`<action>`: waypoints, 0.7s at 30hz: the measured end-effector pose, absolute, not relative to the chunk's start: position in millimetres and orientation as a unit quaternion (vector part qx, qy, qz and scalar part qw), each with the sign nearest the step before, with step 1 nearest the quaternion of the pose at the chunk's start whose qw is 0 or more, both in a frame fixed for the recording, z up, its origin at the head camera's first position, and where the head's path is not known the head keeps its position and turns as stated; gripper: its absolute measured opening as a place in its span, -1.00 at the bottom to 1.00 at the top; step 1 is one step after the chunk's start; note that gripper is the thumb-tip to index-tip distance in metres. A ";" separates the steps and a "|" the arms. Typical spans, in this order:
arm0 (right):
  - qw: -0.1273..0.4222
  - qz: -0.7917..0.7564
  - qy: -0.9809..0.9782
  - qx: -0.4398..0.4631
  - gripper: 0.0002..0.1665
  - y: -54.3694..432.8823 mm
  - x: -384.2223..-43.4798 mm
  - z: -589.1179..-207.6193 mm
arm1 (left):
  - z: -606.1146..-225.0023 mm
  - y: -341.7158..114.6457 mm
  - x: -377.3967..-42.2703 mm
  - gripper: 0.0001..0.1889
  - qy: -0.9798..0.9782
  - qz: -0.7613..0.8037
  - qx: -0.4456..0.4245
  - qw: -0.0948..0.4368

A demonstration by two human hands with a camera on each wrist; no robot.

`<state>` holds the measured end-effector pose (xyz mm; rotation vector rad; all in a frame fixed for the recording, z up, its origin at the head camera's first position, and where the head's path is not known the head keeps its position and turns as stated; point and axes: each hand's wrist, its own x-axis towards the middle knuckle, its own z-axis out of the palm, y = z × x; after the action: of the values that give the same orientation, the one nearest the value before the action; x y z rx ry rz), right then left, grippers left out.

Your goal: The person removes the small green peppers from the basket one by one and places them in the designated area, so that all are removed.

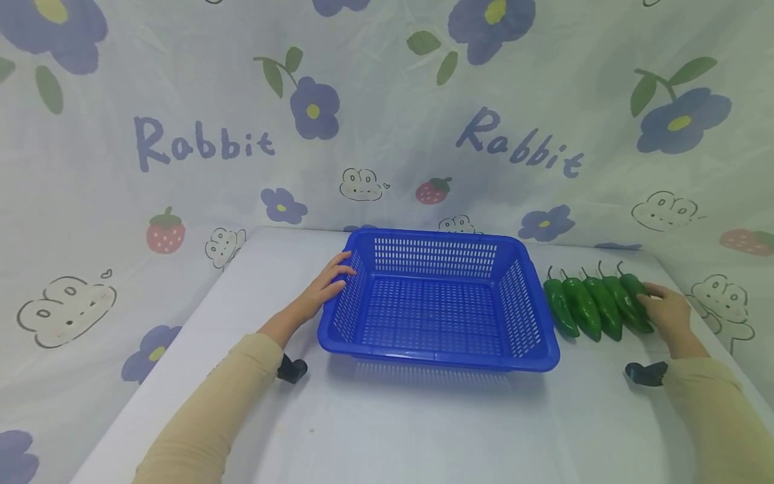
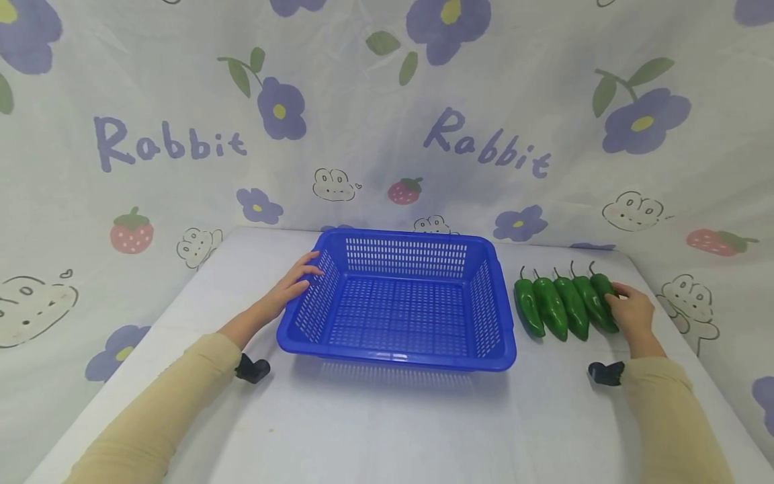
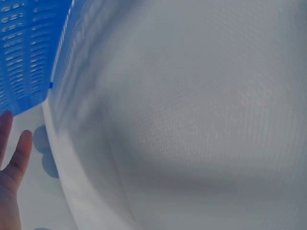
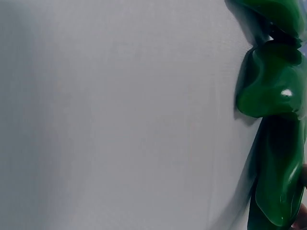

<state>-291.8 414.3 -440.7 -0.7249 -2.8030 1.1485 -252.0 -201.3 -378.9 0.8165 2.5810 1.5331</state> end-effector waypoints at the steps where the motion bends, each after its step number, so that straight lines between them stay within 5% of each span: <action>1: 0.011 0.370 -0.900 -0.230 -0.40 413.2 -291.0 -438.4 | -378.7 -201.1 -251.6 -0.63 0.830 0.492 0.262 0.015; 21: 0.025 0.344 -0.923 -0.170 -0.34 415.3 -279.3 -428.1 | -379.2 -200.5 -250.8 -0.64 0.830 0.490 0.266 0.015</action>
<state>-279.3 415.3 -428.1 -0.5248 -2.8544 1.0652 -250.8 -200.5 -379.2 0.8265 2.5833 1.5251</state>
